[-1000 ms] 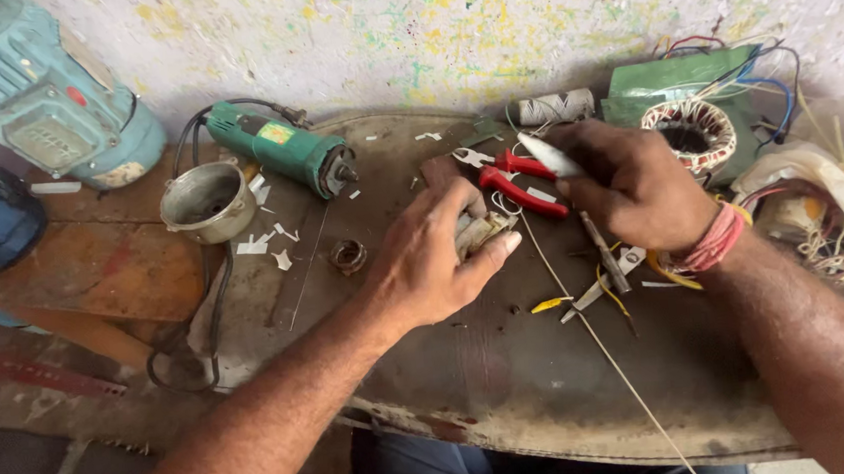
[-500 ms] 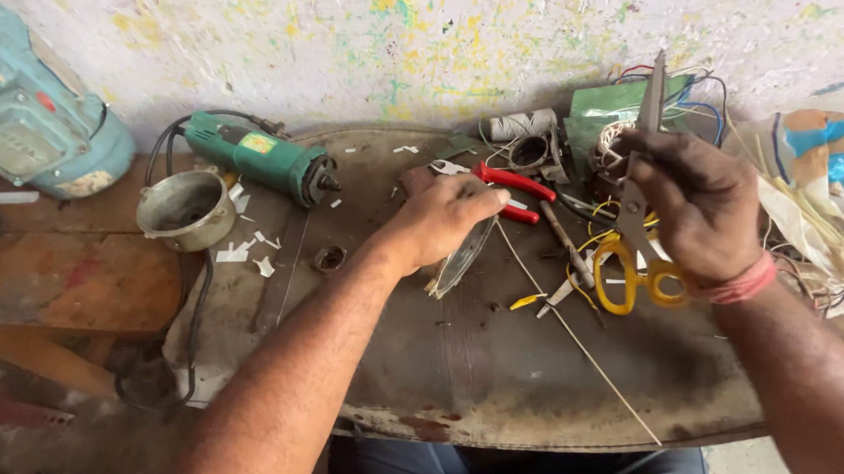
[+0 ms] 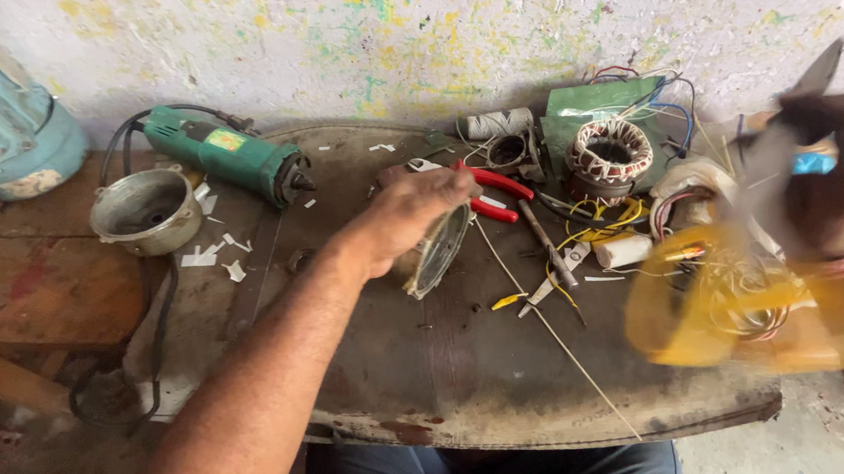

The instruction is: The person uses yellow-handled shears to cut and remove old insulation and debris from the slots of a motor stator. They repeatedly rotate the stator and scrape the interior surfaces to clear the winding channels.

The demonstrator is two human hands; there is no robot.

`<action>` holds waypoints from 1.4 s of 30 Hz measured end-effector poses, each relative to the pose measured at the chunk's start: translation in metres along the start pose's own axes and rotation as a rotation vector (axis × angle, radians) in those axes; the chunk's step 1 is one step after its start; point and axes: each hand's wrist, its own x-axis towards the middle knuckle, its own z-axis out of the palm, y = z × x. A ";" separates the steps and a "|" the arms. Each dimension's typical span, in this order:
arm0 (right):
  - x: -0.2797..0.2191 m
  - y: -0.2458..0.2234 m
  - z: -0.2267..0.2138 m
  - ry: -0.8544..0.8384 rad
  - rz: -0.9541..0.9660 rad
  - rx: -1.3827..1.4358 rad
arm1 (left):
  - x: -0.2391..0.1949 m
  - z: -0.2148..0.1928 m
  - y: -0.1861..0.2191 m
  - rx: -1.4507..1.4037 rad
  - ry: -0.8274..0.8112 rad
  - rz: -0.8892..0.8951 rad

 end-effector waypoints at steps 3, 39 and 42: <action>-0.014 -0.004 0.017 0.141 0.451 0.459 | -0.011 -0.009 -0.001 -0.166 -0.056 -0.012; -0.017 -0.045 0.168 -0.620 0.322 0.722 | 0.056 -0.017 -0.046 -0.335 -0.052 0.319; -0.014 -0.048 0.166 -0.603 0.255 0.666 | 0.055 -0.016 -0.045 -0.325 -0.029 0.308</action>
